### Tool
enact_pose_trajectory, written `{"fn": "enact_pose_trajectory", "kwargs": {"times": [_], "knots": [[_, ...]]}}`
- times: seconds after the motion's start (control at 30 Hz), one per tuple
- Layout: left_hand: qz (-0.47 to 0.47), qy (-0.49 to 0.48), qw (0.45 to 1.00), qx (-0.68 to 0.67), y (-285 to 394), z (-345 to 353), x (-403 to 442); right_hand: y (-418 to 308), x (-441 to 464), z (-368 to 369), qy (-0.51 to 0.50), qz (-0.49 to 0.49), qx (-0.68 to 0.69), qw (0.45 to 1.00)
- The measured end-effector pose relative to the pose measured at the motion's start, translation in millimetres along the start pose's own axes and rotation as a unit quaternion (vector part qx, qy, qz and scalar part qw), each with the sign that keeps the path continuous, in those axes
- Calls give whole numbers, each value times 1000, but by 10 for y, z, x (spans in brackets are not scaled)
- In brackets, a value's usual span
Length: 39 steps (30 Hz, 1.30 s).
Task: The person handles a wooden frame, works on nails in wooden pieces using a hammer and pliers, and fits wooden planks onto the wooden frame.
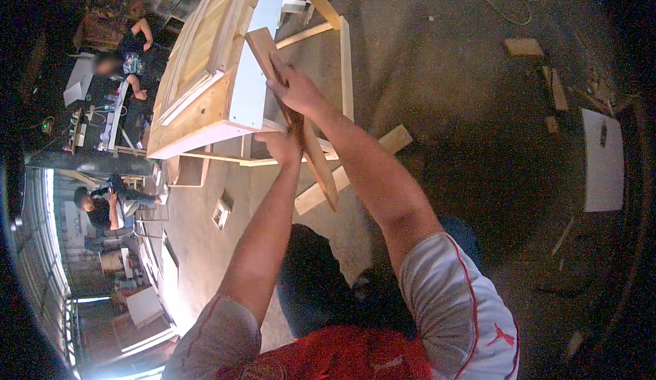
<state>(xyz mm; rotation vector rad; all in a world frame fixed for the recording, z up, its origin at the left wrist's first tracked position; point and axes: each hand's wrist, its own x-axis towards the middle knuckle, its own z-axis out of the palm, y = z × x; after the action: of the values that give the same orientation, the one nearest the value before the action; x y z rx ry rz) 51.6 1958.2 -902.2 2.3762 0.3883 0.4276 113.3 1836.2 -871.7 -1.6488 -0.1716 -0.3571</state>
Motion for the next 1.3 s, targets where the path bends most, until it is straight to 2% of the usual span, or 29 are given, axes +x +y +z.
{"fn": "enact_pose_trajectory", "kwargs": {"times": [0.4,0.6,0.7,0.9,1.1,1.3], "knots": [[-27,-13,999,13,110,-60,-27,26,-4,-25,-7,-3,-24,1000],[106,-34,993,-50,-118,-6,-2,-19,-36,-47,12,-2,25,1000],[54,-45,997,33,-88,-66,8,40,-20,-22,26,-9,4,1000],[25,-64,997,34,-23,-167,-16,40,-68,-13,50,-8,-25,998],[25,-36,997,67,-109,-87,26,-3,-77,8,60,-6,-54,997],[45,-40,998,33,-65,-123,-20,-43,-84,-7,43,7,-44,998]]}}
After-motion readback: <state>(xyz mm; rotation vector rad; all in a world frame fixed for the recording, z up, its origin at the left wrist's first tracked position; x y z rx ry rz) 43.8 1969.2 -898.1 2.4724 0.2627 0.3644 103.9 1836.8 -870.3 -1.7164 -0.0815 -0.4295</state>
